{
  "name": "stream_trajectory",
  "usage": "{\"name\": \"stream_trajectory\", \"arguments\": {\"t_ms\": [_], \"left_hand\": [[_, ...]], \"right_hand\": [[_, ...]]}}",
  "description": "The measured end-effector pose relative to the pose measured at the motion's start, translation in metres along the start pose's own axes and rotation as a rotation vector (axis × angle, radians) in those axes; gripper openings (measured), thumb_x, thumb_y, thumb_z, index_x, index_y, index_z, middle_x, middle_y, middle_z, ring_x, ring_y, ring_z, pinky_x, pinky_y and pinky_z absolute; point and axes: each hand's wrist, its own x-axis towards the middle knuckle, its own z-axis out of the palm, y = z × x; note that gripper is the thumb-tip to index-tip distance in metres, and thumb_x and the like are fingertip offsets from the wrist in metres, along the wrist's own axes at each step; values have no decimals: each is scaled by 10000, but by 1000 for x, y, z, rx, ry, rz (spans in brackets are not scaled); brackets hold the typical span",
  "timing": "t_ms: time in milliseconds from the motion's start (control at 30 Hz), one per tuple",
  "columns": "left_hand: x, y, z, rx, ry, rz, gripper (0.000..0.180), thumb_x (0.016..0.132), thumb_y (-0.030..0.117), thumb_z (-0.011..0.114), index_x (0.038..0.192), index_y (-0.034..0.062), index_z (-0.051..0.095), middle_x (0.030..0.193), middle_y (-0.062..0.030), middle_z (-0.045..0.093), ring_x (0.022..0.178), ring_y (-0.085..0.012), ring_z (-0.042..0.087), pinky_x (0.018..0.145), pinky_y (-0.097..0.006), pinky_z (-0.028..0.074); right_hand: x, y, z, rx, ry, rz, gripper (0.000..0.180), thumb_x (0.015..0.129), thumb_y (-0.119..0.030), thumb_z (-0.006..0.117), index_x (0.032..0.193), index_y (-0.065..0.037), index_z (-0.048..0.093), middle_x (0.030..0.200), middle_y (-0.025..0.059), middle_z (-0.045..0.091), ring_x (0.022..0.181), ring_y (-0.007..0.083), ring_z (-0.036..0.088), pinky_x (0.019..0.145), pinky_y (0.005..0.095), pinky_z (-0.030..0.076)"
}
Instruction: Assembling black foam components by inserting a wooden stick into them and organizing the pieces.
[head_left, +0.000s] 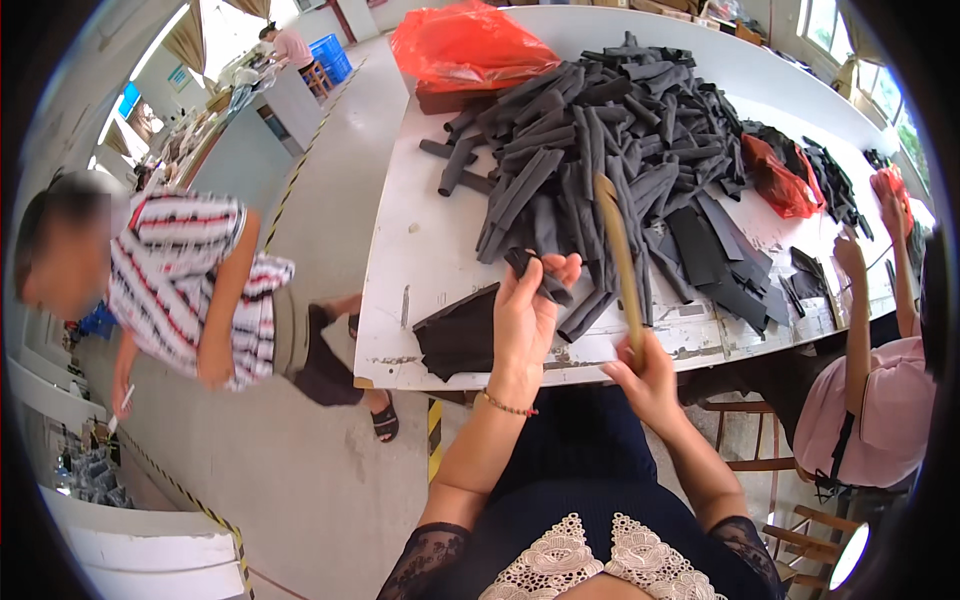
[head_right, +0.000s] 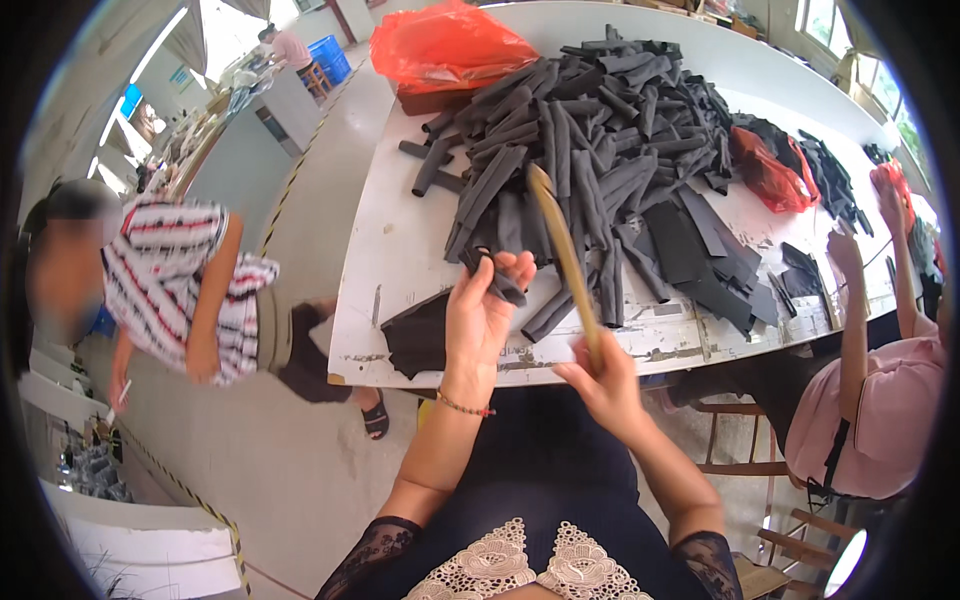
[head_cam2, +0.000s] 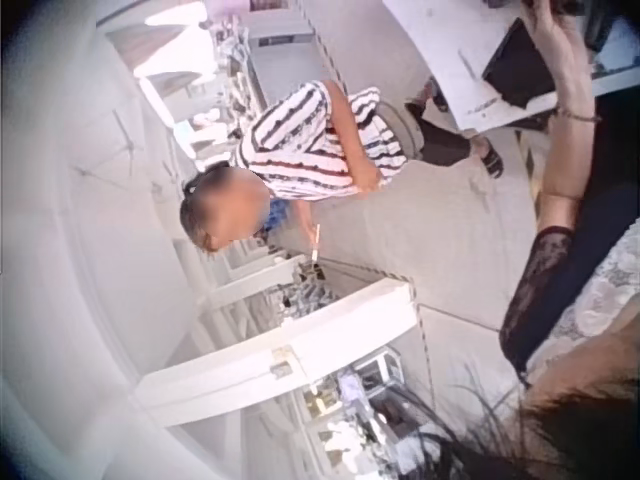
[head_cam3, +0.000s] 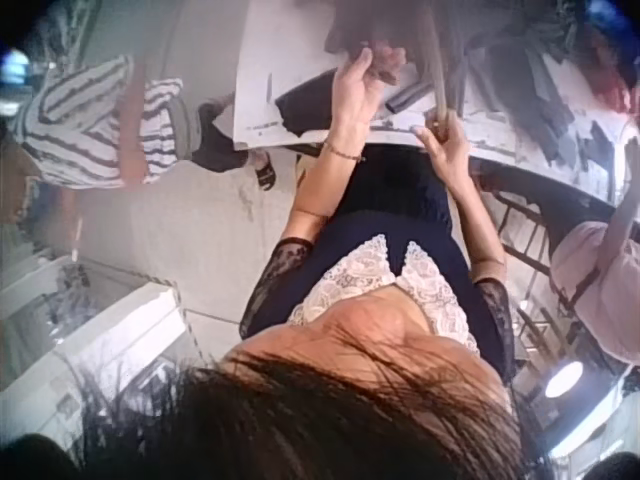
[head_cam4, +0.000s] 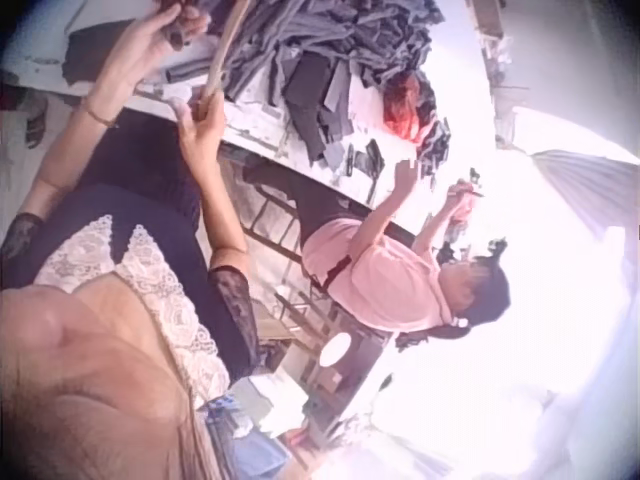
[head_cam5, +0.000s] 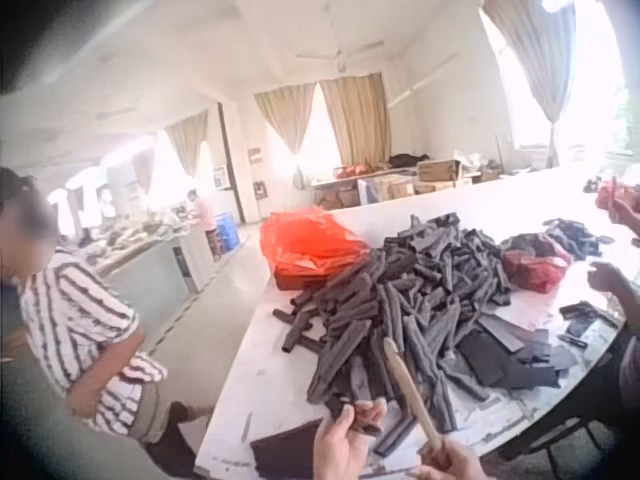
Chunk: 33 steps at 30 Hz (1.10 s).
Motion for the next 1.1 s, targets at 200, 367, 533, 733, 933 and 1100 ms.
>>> {"name": "stream_trajectory", "arguments": {"t_ms": [200,367,533,733,933,1100], "left_hand": [[-10,13,-10,-62,62,-18,149,1012,230,547,985,84,531,772,-1,501,657,-115,511,611,-253,438],[22,98,-46,-52,265,496,319,1052,346,441,935,79,569,663,59,452,462,-57,311,389,-209,231],[-5,43,-8,619,-396,197,719,993,611,368,1304,-16,537,1209,-102,617,1122,-197,574,941,-334,426],[-47,13,-7,863,-414,-412,289,1045,230,476,1208,-5,517,705,17,473,516,-38,404,513,-203,387],[-93,0,-27,769,-293,-430,302,1071,257,393,927,23,519,644,15,414,484,-51,395,474,-214,364],[-96,29,-8,977,-189,55,206,1027,188,480,963,19,580,713,-16,543,591,-73,503,577,-228,413]], "right_hand": [[41,-14,42,138,-195,57,190,967,-181,621,887,-12,585,699,-38,464,641,61,409,558,241,361],[-17,-28,-10,347,-519,103,203,928,-215,666,941,-26,596,698,-3,526,625,95,491,559,258,395],[36,-28,-24,581,-362,362,271,916,-247,637,1002,9,615,628,3,496,529,71,405,465,220,271],[72,-38,-18,261,-61,239,236,976,-237,537,818,-63,553,613,-59,446,510,24,360,456,205,260],[112,-36,-32,560,392,69,179,957,-176,549,796,-99,536,559,-58,409,417,18,330,381,214,215],[107,-52,-44,410,-11,236,153,924,-193,602,832,-75,571,595,-64,431,442,25,350,393,209,237]]}}
